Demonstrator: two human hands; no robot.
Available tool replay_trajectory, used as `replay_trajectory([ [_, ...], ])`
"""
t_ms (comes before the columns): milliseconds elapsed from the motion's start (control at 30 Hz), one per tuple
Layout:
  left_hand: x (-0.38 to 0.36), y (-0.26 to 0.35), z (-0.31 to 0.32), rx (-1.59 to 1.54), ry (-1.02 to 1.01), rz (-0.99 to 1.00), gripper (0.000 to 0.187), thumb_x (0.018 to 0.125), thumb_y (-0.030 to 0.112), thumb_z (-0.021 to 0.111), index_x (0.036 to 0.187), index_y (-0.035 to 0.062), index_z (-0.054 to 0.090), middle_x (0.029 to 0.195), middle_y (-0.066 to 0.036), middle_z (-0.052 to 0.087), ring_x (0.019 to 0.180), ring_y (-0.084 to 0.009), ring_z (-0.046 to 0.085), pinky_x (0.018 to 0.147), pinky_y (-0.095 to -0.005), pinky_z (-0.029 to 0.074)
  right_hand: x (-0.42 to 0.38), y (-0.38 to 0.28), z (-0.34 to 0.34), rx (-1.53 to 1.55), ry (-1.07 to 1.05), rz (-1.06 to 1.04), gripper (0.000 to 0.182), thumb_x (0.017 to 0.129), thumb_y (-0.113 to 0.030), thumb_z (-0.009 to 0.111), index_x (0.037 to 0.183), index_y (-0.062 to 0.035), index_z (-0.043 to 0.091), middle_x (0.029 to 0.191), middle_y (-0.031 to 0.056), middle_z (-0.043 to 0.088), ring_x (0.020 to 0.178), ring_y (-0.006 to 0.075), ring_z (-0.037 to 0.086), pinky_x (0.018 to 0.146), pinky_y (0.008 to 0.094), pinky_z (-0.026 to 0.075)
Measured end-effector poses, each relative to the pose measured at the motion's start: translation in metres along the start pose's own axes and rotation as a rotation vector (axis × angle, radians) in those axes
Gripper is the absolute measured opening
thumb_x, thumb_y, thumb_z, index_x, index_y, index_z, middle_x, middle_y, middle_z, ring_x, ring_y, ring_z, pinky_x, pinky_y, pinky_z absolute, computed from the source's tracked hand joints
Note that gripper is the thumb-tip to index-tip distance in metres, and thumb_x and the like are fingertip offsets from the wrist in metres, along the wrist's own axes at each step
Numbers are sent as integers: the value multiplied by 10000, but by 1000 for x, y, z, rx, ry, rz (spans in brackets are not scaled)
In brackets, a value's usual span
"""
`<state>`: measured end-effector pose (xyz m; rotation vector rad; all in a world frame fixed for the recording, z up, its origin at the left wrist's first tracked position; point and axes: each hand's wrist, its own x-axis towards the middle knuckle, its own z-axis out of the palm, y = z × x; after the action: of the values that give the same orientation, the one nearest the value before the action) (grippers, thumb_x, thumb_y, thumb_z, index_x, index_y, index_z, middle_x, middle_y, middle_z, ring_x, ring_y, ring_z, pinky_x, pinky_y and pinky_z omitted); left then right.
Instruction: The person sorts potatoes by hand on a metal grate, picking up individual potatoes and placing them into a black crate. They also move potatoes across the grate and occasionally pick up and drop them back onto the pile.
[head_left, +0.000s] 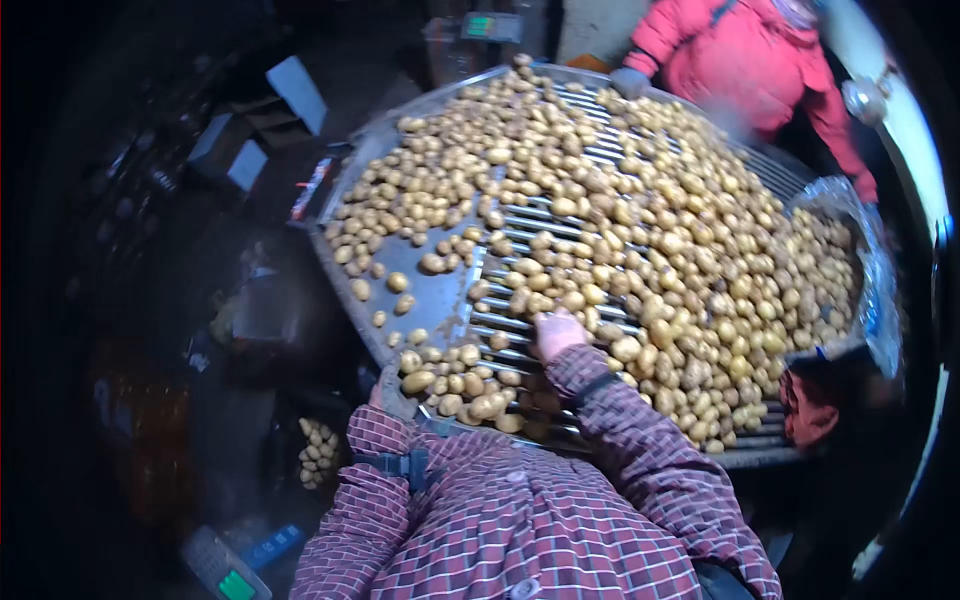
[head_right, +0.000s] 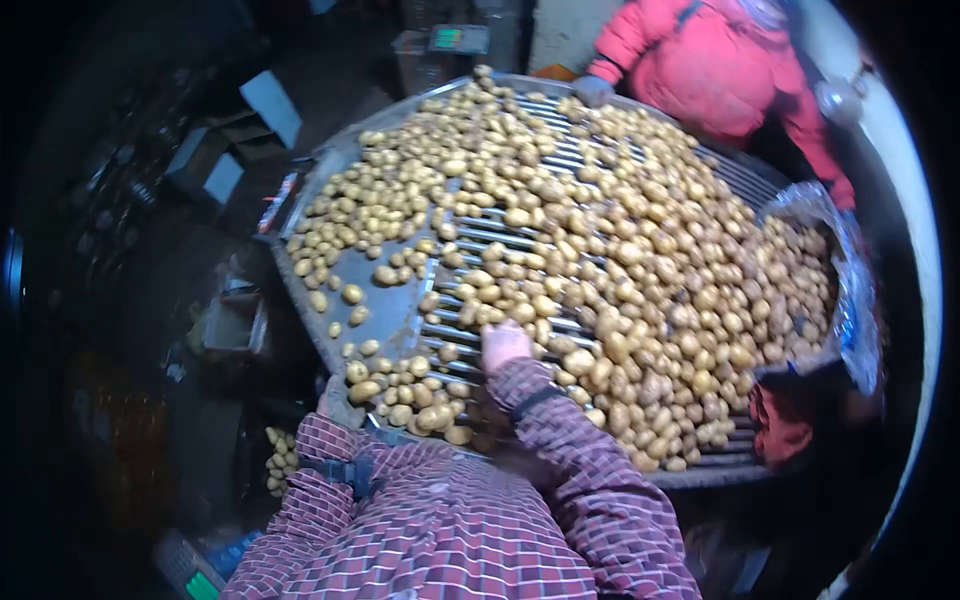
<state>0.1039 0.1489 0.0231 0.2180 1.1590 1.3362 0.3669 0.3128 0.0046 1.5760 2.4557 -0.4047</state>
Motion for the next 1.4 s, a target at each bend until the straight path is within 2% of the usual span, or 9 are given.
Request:
replay_trajectory([
  [300, 3, 73, -96, -862, 284, 167, 426, 957, 484, 449, 1139, 122, 583, 1095, -109, 619, 997, -304, 616, 726, -467, 554, -52, 21, -15, 150, 45, -6, 512, 728, -300, 705, 1201, -137, 598, 1150, 221, 552, 1117, 377, 539, 929, 463, 471],
  [367, 28, 118, -153, -759, 305, 481, 525, 917, 534, 517, 1226, 110, 534, 1199, -141, 583, 1094, -333, 586, 875, -526, 508, -50, 22, -13, 178, 34, -12, 504, 738, -300, 685, 1207, -135, 597, 1168, 209, 549, 1123, 377, 538, 950, 469, 457],
  [500, 39, 154, -191, -518, 494, 333, 531, 909, 527, 525, 1291, 158, 506, 1355, -126, 475, 1257, -303, 454, 1077, -558, 313, -47, 39, 9, 259, 124, -52, 470, 763, -241, 663, 1208, -107, 591, 1164, 173, 579, 1079, 353, 570, 910, 424, 484],
  [633, -7, 98, -81, -116, 59, 71, 730, 886, 615, 504, 1440, 163, 360, 1421, -124, 432, 1249, -337, 488, 958, -563, 452, -48, 28, -9, 1623, -260, 304, 441, 873, -184, 608, 1280, -25, 546, 1249, 134, 591, 1102, 247, 591, 930, 341, 486],
  [767, -52, 24, 16, -298, -218, -140, 726, 841, 612, 586, 1422, 232, 376, 1371, -77, 481, 1159, -319, 544, 856, -515, 519, -68, -55, -57, 1400, -288, -343, 595, 857, -235, 660, 1381, -38, 458, 1300, 145, 555, 1184, 228, 535, 1000, 325, 435],
  [967, -57, -14, -20, -303, -47, 25, 338, 919, 289, 607, 1167, 72, 534, 1065, -119, 634, 838, -276, 642, 662, -376, 563, -66, -68, 20, 36, -156, -701, 506, 810, -334, 669, 1291, -220, 560, 1226, 191, 524, 1136, 385, 517, 969, 442, 449],
  [1133, -77, -6, -33, -55, -126, -55, 372, 922, 199, 595, 1245, 46, 494, 1116, -147, 622, 871, -273, 660, 663, -357, 573, -58, -63, 15, 1121, -296, -126, 585, 828, -340, 720, 1288, -37, 524, 1118, 202, 657, 1017, 288, 649, 903, 365, 509],
  [1267, -85, 5, 0, -152, -298, -161, 477, 905, 149, 614, 1341, 50, 446, 1172, -137, 614, 974, -262, 644, 701, -325, 576, -65, -98, -39, 798, -26, -585, 539, 887, -360, 656, 1290, -26, 527, 1150, 261, 623, 1083, 375, 607, 931, 378, 480],
  [1400, -86, -14, -33, -53, -88, 136, 498, 889, 144, 610, 1356, 99, 443, 1169, -118, 603, 963, -238, 643, 668, -337, 598, -34, -94, -47, 634, 125, -343, 282, 899, -302, 625, 1027, -60, 694, 967, 149, 702, 891, 329, 668, 800, 404, 524],
])
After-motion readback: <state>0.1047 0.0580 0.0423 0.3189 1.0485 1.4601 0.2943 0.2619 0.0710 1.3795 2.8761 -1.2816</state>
